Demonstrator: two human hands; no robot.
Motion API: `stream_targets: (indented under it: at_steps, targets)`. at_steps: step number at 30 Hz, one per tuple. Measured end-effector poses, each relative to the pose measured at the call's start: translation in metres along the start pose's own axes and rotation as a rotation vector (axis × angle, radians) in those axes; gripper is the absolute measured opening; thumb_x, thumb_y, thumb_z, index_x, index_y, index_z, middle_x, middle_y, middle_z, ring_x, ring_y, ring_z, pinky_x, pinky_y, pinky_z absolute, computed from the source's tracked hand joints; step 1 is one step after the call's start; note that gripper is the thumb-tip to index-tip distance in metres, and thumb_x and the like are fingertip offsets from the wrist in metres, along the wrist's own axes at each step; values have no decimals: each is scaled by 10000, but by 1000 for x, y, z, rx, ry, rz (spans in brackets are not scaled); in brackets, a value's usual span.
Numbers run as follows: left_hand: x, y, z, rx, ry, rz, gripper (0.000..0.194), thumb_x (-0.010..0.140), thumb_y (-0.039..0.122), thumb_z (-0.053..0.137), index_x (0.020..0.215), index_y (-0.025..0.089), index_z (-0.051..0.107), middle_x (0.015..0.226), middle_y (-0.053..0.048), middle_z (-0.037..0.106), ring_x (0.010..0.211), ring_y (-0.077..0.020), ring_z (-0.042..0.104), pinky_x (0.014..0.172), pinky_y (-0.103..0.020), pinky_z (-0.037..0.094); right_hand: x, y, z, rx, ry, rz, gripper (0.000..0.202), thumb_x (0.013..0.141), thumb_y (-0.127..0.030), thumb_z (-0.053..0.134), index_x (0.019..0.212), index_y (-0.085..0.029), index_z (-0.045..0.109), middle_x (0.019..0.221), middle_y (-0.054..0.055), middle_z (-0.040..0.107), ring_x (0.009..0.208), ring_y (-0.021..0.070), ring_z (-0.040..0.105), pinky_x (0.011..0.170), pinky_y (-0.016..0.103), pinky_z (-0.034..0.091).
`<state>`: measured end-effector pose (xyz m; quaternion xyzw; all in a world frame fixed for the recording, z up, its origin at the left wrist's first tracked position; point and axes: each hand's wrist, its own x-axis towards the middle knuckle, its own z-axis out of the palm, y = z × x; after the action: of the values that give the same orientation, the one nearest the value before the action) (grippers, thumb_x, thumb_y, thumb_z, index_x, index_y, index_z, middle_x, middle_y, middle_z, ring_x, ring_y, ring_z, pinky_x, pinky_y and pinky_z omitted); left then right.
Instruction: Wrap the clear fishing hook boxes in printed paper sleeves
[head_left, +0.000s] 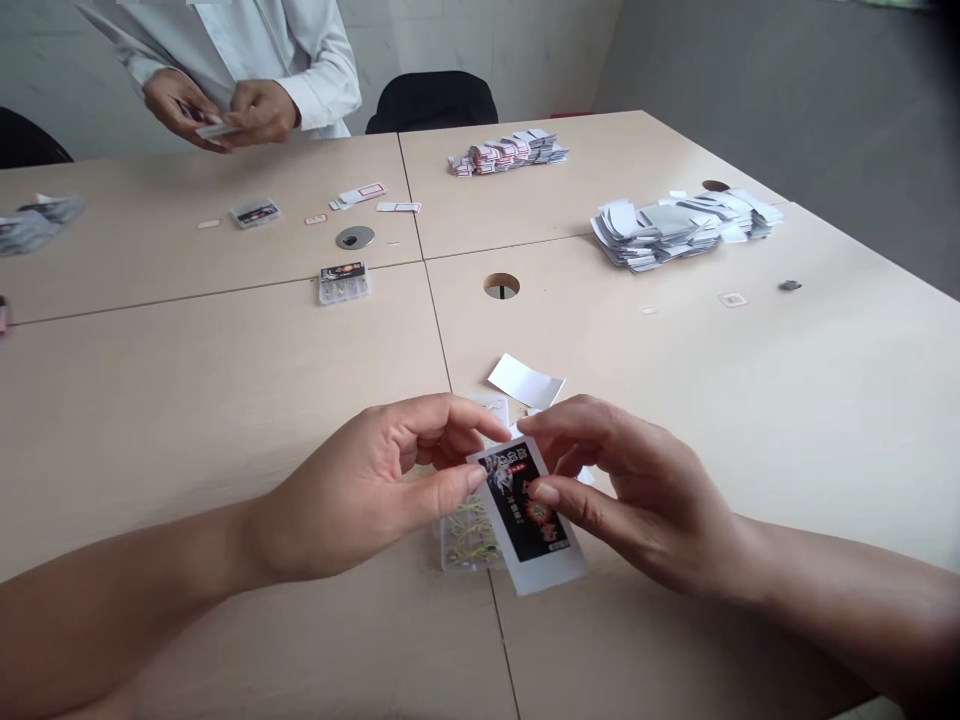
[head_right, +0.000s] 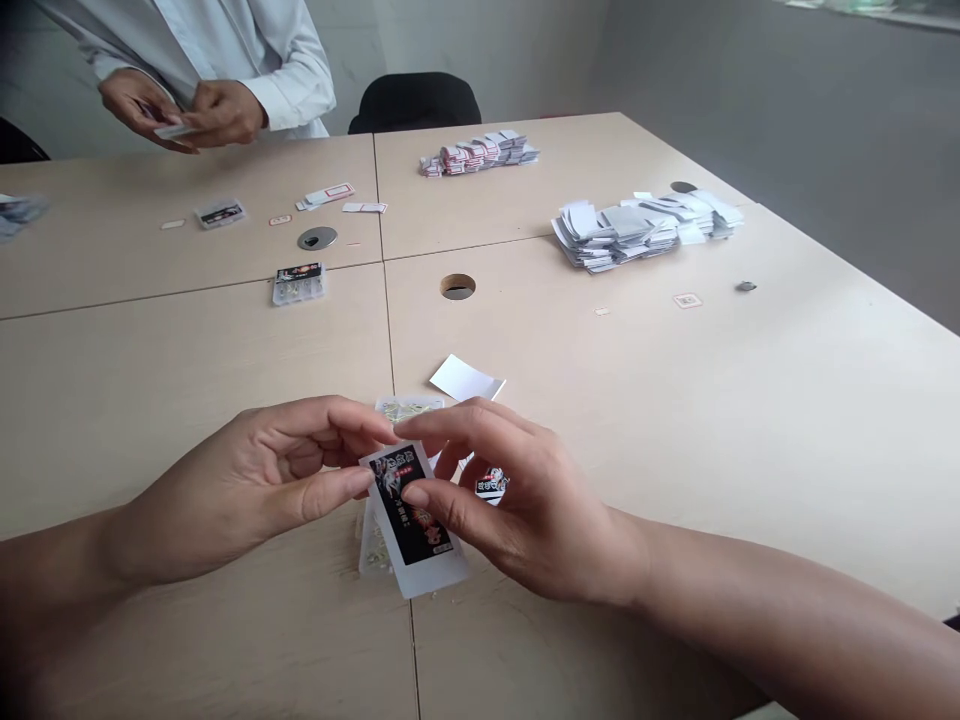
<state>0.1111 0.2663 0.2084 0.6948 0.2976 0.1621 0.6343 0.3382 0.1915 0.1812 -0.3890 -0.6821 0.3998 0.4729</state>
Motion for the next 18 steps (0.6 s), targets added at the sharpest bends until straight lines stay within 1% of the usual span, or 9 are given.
stream_targets:
  at_steps: [2,4,7,11,14,18]
  targets:
    - [-2,0,2,27,2,22,218,989,203,620,1160,319,691,1050,32,745,954,-123,706,863,-214,580,1,-2,-1,-96,11,-31,177,948,-166,673,1118,-210,652,930,39,697,723,118,681,640,253,592]
    - [-3,0,3,70,25,68,231,981,179,624,1138,334,693,1034,54,733,930,-98,689,849,-180,564,2,-4,-1,-168,34,-35,131,938,-163,682,1061,-203,666,860,30,709,718,127,686,618,244,585]
    - [-4,-1,4,131,47,123,211,953,182,668,1098,335,687,991,70,711,884,-86,662,819,-165,551,1,-5,0,-186,71,8,109,925,-160,692,1024,-201,671,837,24,721,698,128,689,590,237,580]
    - [-4,-4,5,207,79,138,226,923,212,715,1106,342,684,967,67,705,868,-103,652,806,-196,545,0,-4,2,-174,106,35,120,914,-178,710,1027,-192,675,829,17,727,677,123,690,591,240,587]
    - [-4,-4,6,257,131,165,205,914,206,719,1075,331,693,941,69,707,836,-102,646,790,-201,539,-1,-4,3,-185,114,51,128,902,-195,730,1016,-197,673,835,14,747,699,128,709,596,229,593]
    - [-4,-1,7,284,146,159,147,912,200,710,1017,304,705,895,67,714,798,-106,649,759,-205,538,0,-6,3,-198,97,76,84,914,-225,725,965,-200,662,808,16,757,698,135,718,593,230,584]
